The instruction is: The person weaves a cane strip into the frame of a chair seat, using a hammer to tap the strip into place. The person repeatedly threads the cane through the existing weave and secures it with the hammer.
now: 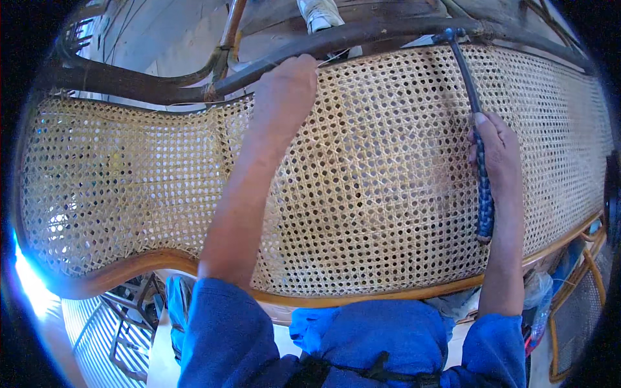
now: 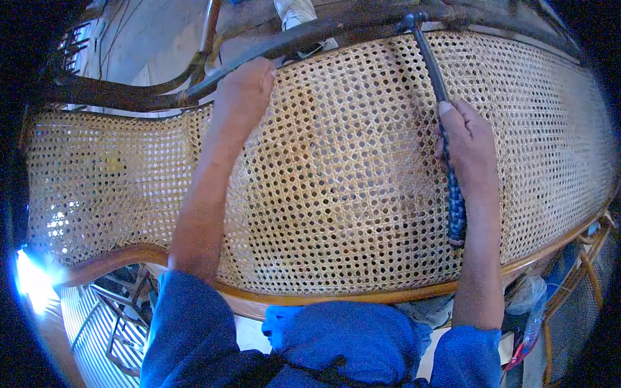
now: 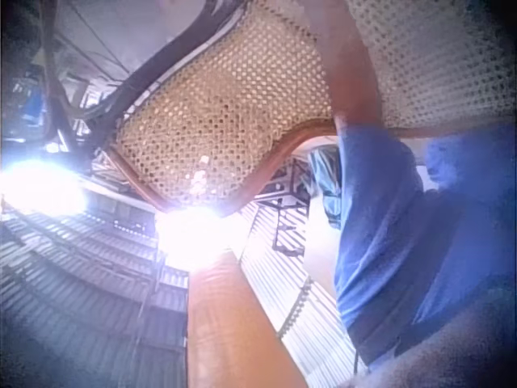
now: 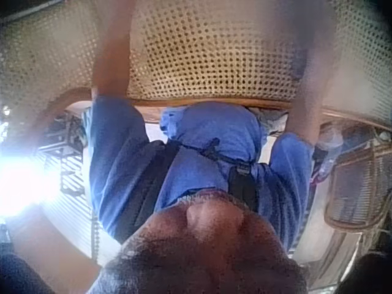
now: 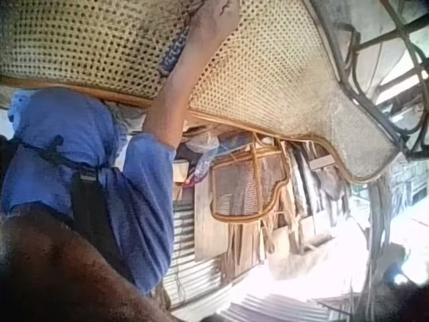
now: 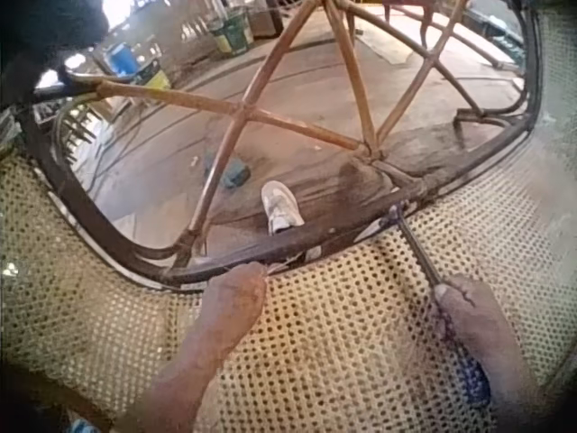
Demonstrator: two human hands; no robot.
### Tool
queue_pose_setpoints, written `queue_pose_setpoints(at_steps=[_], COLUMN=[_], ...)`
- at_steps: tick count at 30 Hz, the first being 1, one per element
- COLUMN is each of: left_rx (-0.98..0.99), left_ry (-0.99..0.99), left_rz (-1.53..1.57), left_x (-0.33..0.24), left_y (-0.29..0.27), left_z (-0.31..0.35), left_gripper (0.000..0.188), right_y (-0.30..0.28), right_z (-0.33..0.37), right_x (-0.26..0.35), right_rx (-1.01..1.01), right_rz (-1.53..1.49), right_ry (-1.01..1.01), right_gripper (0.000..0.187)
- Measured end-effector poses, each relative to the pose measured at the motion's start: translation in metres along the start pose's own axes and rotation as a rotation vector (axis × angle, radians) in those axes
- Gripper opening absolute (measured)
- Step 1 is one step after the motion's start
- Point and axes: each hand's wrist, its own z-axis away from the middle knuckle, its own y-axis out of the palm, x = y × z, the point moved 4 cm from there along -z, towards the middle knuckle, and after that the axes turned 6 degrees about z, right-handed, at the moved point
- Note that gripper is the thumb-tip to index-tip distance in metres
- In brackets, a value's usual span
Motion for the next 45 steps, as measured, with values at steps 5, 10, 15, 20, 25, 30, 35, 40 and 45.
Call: queue_pose_setpoints(at_steps=[5,10,15,20,25,30,35,40,45], left_rx=[0.185,0.227,0.070,-0.090,-0.340,-0.274,-0.346,-0.412,-0.423], left_ry=[0.122,0.180,0.083,-0.003,-0.318,-0.535,-0.488,-0.435,-0.404], left_rz=[-0.159,-0.166,-0.082,0.054,0.227,0.273,0.378,0.319,0.350], left_x=[-0.003,-0.002,0.008,0.008,0.023,0.028,0.024,0.026,0.027], left_y=[0.000,-0.003,0.005,0.009,-0.017,-0.023,-0.015,-0.004,-0.005], left_z=[-0.020,-0.035,-0.014,0.009,0.044,0.041,0.033,0.032,0.036], left_gripper=[0.017,0.022,0.020,0.023,0.027,0.030,0.030,0.023,0.020], right_y=[-0.001,-0.004,0.001,0.006,0.037,0.063,0.088,0.099,0.106], right_z=[0.000,-0.001,-0.001,0.012,0.030,0.036,0.032,0.028,0.026], right_x=[0.002,0.003,0.004,0.022,0.042,0.056,0.076,0.081,0.086], right_rx=[-0.030,-0.026,-0.002,0.137,0.282,0.198,0.255,0.288,0.298], right_rz=[0.041,0.040,0.041,0.099,0.144,0.407,0.677,0.745,0.778], right_ry=[-0.004,0.019,-0.024,-0.079,-0.096,-0.270,-0.334,-0.313,-0.241], right_gripper=[0.026,0.027,0.026,0.022,0.021,0.022,0.024,0.026,0.027])
